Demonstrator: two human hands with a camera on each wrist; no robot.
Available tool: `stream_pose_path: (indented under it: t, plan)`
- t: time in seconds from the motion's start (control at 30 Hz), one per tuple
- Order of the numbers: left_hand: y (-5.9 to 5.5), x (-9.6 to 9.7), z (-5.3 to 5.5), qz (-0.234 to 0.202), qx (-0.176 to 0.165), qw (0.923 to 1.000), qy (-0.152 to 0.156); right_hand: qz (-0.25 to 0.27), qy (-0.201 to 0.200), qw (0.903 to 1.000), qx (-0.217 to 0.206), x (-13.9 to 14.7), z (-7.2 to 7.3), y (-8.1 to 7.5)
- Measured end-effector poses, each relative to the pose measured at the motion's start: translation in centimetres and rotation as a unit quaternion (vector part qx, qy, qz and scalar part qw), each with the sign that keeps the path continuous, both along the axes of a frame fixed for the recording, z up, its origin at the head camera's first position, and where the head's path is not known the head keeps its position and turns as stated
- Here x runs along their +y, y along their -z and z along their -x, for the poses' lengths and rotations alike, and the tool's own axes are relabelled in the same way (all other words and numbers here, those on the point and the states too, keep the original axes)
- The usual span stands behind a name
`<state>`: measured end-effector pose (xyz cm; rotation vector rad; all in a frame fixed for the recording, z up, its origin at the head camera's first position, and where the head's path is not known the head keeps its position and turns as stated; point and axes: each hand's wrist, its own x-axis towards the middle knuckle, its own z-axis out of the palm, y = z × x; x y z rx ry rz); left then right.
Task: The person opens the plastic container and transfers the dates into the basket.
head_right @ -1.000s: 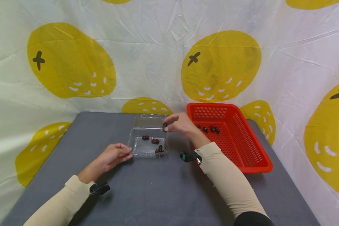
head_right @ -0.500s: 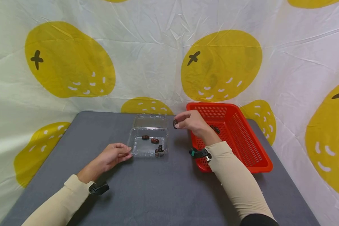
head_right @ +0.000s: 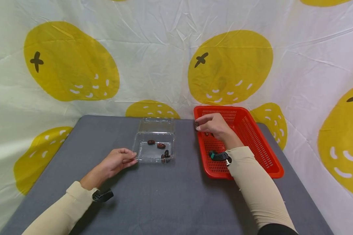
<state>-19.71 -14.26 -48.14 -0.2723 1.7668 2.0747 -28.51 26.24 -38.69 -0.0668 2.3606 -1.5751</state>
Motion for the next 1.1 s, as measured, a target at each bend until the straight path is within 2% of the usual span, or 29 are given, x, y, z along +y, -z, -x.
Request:
stream_pose_path:
  t: [0.5,0.97,1.1]
  plan:
    - [0.0,0.1,-0.1,0.006,0.000,1.0000,0.004,-0.051,0.025,0.9984,0.003,3.4,0.0,0.6]
    - [-0.2,0.0,-0.2,0.016,-0.001,0.9998,0.010,0.002,0.038,0.9993,0.001,5.2,0.4,1.6]
    - [-0.1,0.0,-0.2,0.017,0.000,0.9998,0.011,0.000,0.042,0.9991,-0.003,5.4,0.5,1.9]
